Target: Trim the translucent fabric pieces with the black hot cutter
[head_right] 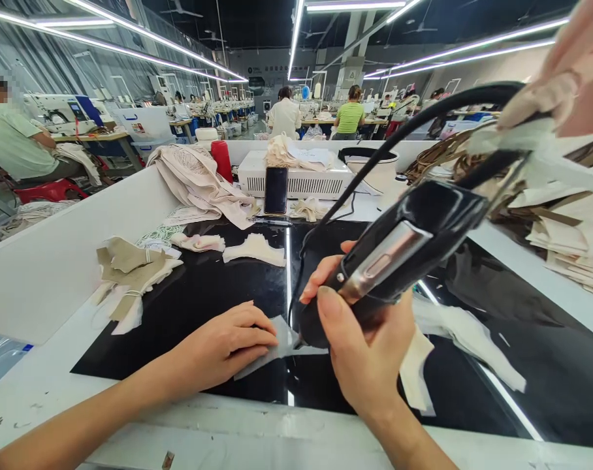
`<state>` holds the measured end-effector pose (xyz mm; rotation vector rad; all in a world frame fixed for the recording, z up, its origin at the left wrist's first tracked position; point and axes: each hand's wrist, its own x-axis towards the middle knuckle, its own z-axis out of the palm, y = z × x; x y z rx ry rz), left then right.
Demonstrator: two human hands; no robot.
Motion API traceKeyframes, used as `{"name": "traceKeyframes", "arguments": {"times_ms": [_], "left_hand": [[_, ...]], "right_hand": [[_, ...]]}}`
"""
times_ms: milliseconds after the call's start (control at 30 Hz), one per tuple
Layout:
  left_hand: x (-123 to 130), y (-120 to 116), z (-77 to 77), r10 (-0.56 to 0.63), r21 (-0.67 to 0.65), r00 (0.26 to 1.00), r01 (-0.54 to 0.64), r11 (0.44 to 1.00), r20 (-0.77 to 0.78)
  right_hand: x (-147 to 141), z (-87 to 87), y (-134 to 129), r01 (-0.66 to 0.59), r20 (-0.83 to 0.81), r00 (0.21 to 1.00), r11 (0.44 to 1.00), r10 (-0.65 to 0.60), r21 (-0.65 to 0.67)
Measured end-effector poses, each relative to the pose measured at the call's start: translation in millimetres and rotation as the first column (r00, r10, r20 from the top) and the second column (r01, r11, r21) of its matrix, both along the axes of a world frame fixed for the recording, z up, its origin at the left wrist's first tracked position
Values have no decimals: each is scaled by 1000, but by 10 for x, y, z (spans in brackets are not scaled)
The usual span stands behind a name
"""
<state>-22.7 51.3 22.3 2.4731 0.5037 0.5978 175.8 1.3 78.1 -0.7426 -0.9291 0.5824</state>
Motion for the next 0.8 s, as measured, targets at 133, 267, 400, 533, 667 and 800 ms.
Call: {"name": "traceKeyframes", "arguments": {"times_ms": [133, 267, 400, 533, 667, 800], "left_hand": [[-1, 6, 31, -28, -28, 999, 27, 999, -34], [7, -7, 70, -28, -39, 998, 26, 999, -51], [9, -10, 63, -26, -44, 998, 23, 999, -64], [5, -6, 54, -12, -52, 997, 8, 999, -73], [-1, -2, 58, -17, -61, 997, 13, 998, -73], [-22, 20, 52, -12, -68, 997, 7, 998, -71]], "right_hand": [[-116, -52, -8, -77, 5, 997, 997, 77, -28], [-138, -94, -10, -108, 22, 994, 994, 109, -25], [-112, -114, -43, -128, 36, 991, 992, 129, -13], [-92, -127, -67, -122, 56, 991, 993, 122, -5], [-105, -116, -70, -119, 50, 991, 993, 120, -16], [-97, -96, -42, -82, 65, 994, 997, 83, -14]]}}
